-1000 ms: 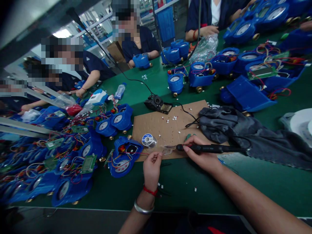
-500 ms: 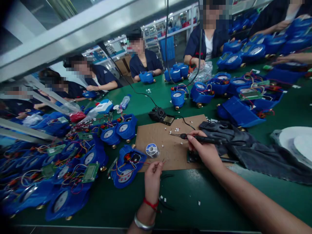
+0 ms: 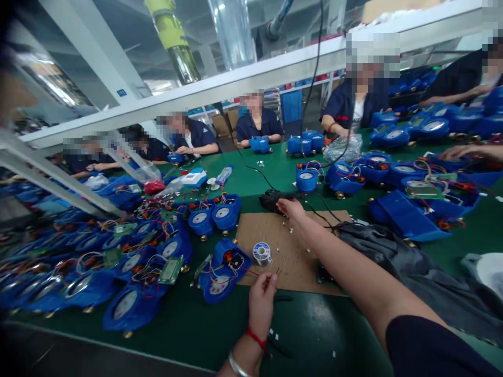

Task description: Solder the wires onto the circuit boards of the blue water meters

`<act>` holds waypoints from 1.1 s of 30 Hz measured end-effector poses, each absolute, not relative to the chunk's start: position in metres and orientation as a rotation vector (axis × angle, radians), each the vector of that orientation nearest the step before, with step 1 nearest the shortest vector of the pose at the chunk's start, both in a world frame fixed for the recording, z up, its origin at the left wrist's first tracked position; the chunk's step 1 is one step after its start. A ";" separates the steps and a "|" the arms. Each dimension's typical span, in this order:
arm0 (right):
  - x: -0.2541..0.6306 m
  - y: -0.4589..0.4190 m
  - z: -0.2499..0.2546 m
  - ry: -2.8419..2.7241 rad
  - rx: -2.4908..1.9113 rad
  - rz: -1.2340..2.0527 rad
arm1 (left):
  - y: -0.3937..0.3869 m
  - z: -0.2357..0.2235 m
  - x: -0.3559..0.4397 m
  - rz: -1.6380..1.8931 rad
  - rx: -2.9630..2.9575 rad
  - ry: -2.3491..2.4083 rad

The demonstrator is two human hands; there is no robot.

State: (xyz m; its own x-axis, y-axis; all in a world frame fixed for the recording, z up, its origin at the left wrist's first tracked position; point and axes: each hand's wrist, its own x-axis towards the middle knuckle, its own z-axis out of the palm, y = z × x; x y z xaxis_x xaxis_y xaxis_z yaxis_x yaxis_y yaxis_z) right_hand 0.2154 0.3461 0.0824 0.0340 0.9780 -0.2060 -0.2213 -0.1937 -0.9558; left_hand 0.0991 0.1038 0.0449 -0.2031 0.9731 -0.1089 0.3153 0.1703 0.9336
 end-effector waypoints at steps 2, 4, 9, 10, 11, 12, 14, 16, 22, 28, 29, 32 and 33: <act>0.210 0.338 0.078 -0.913 -1.176 1.477 | 0.096 0.051 0.098 1.048 1.281 1.611; 0.212 0.326 0.072 -0.910 -1.142 1.540 | 0.084 0.063 0.094 1.037 1.381 1.565; 0.233 0.283 0.058 -0.909 -1.105 1.666 | 0.049 0.102 0.051 1.104 1.805 1.681; 0.237 0.272 0.056 -0.936 -1.105 1.696 | 0.046 0.109 0.035 1.176 1.829 1.769; 0.241 0.262 0.055 -0.972 -1.109 1.723 | 0.046 0.114 0.018 1.267 1.816 1.884; 0.244 0.252 0.055 -1.010 -1.118 1.741 | 0.048 0.118 0.001 1.341 1.770 2.010; 0.247 0.232 0.058 -1.069 -1.155 1.739 | 0.058 0.122 -0.032 1.365 1.645 2.200; 0.246 0.214 0.064 -1.105 -1.189 1.713 | 0.071 0.121 -0.058 1.245 1.615 2.250; 0.247 0.181 0.083 -1.381 -1.190 1.625 | 0.101 0.107 -0.086 0.953 1.367 2.105; 0.259 0.168 0.094 -1.530 -1.184 1.556 | 0.099 0.127 -0.070 1.121 1.604 2.261; 0.259 0.167 0.098 -1.552 -1.187 1.543 | 0.096 0.135 -0.062 1.169 1.700 2.287; 0.254 0.164 0.115 -1.620 -1.157 1.541 | 0.089 0.159 -0.031 1.267 2.082 2.279; 0.250 0.162 0.121 -1.644 -1.131 1.559 | 0.087 0.165 -0.020 1.271 2.220 2.210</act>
